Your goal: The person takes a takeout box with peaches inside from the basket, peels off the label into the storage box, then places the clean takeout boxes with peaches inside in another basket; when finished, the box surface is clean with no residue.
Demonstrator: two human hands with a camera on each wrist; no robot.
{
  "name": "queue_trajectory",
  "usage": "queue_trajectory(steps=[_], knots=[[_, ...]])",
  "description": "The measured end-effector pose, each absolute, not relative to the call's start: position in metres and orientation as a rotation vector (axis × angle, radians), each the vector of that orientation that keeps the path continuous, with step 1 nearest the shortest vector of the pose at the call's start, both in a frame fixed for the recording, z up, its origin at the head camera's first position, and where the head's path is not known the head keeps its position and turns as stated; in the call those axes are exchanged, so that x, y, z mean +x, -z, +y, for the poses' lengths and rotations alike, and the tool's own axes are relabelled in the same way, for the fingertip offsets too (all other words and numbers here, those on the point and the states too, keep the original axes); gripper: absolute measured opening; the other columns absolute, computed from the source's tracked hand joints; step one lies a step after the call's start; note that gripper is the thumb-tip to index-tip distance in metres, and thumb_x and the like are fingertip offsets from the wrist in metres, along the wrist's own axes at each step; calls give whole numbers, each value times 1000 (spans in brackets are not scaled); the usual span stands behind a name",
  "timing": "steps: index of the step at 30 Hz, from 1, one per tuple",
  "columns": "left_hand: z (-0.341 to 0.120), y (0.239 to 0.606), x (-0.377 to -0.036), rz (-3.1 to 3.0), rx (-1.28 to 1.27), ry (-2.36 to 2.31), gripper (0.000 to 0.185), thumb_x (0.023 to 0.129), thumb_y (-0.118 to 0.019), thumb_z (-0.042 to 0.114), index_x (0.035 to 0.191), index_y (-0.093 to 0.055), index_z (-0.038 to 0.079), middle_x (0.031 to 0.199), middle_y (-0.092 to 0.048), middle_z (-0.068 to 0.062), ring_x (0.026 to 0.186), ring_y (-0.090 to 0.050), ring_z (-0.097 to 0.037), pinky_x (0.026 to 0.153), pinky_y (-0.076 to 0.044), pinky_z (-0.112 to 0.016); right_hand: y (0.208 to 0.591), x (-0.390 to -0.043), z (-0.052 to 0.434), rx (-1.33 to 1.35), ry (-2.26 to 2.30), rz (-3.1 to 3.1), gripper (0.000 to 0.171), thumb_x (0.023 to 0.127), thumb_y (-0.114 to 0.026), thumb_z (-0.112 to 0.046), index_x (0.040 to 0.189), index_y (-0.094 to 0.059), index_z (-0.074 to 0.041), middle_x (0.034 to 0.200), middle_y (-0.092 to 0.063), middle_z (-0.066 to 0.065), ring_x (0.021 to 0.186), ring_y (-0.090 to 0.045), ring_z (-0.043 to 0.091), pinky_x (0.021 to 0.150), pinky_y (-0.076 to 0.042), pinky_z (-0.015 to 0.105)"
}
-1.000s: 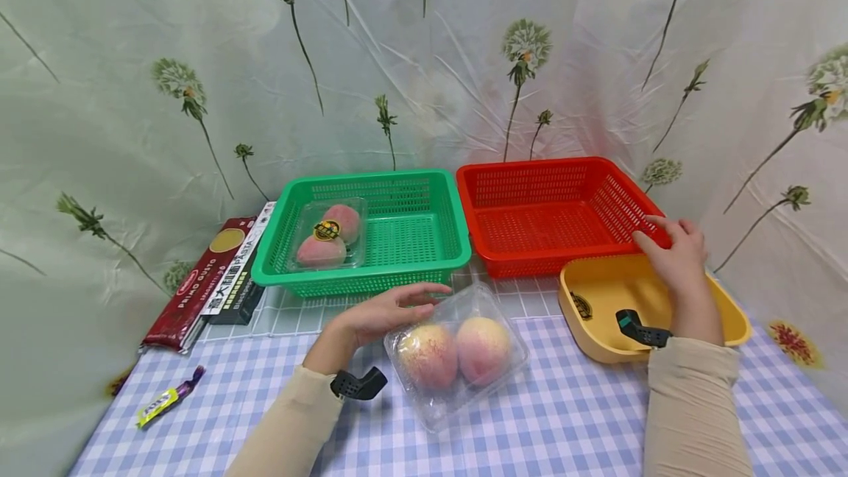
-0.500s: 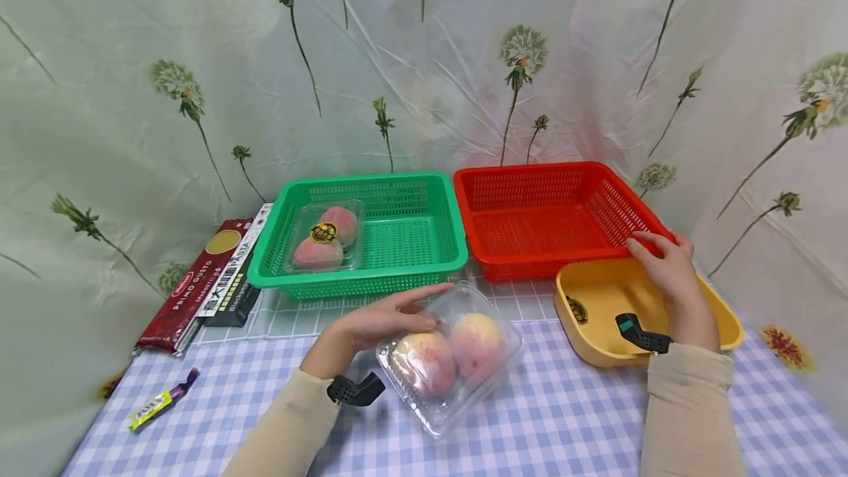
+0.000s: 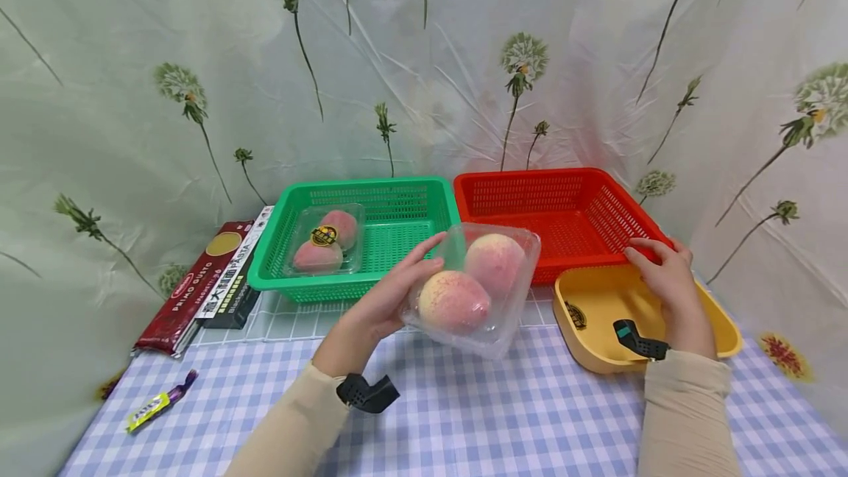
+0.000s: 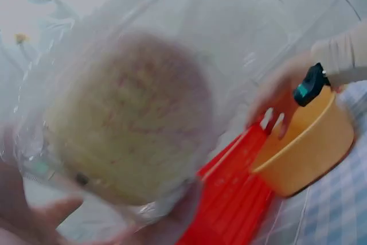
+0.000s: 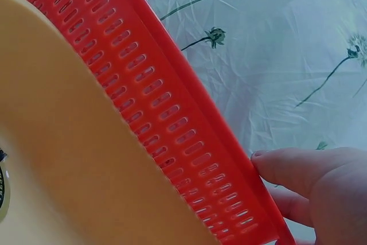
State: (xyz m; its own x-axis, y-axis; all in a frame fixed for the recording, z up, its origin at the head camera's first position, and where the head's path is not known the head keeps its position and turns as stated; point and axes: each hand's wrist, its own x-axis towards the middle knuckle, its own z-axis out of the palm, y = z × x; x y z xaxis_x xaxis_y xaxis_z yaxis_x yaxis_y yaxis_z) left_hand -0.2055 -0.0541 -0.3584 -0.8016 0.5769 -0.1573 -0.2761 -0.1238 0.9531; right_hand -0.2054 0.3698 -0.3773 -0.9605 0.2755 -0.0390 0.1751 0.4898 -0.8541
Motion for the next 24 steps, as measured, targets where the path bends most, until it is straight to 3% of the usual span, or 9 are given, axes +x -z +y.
queue_trajectory(steps=[3,8,10,15,19,22,24], knots=[[-36,352,-212,1576,235,-2083,56,100,-52,39,151,-31,45,154,-36,-7,128,-47,-27,92,-51,-42,378,-205,369,-407,-1480,-2632,65,103,-45,-44,148,-38,3,162,20,28,148,-4,57,66,-44,5],[-4,345,-233,1575,84,-2214,64,95,-62,42,151,-32,44,158,-32,-6,138,-41,-38,104,-44,-61,378,-205,370,-384,-1442,-2650,64,104,-44,-44,147,-39,4,161,21,29,148,1,57,67,-40,4],[8,345,-242,1593,50,-2243,66,94,-65,42,151,-32,44,157,-33,-6,138,-41,-41,104,-43,-64,377,-205,370,-390,-1409,-2670,64,104,-43,-44,147,-40,4,161,21,29,147,2,58,74,-45,9],[35,341,-260,1654,-18,-2277,68,93,-68,42,150,-31,44,153,-38,-6,131,-49,-38,97,-51,-59,375,-205,369,-417,-1372,-2708,65,104,-41,-45,148,-41,3,162,20,29,147,0,59,90,-52,32],[53,338,-272,1741,-27,-2248,71,94,-67,40,151,-25,42,150,-39,-5,128,-50,-32,97,-53,-56,374,-205,368,-416,-1383,-2696,65,104,-42,-45,147,-41,4,162,20,29,147,-1,59,79,-51,19],[67,338,-281,1866,-25,-2177,72,96,-64,38,154,-21,37,153,-36,-5,132,-45,-30,103,-49,-55,373,-206,367,-411,-1378,-2692,66,104,-42,-45,147,-41,5,161,20,29,147,-1,59,84,-53,23],[75,339,-286,1948,-32,-2132,73,98,-61,37,157,-18,34,156,-35,-6,137,-42,-30,108,-45,-54,373,-206,366,-408,-1379,-2691,66,104,-41,-45,147,-41,5,161,21,29,147,0,60,101,-51,41]])
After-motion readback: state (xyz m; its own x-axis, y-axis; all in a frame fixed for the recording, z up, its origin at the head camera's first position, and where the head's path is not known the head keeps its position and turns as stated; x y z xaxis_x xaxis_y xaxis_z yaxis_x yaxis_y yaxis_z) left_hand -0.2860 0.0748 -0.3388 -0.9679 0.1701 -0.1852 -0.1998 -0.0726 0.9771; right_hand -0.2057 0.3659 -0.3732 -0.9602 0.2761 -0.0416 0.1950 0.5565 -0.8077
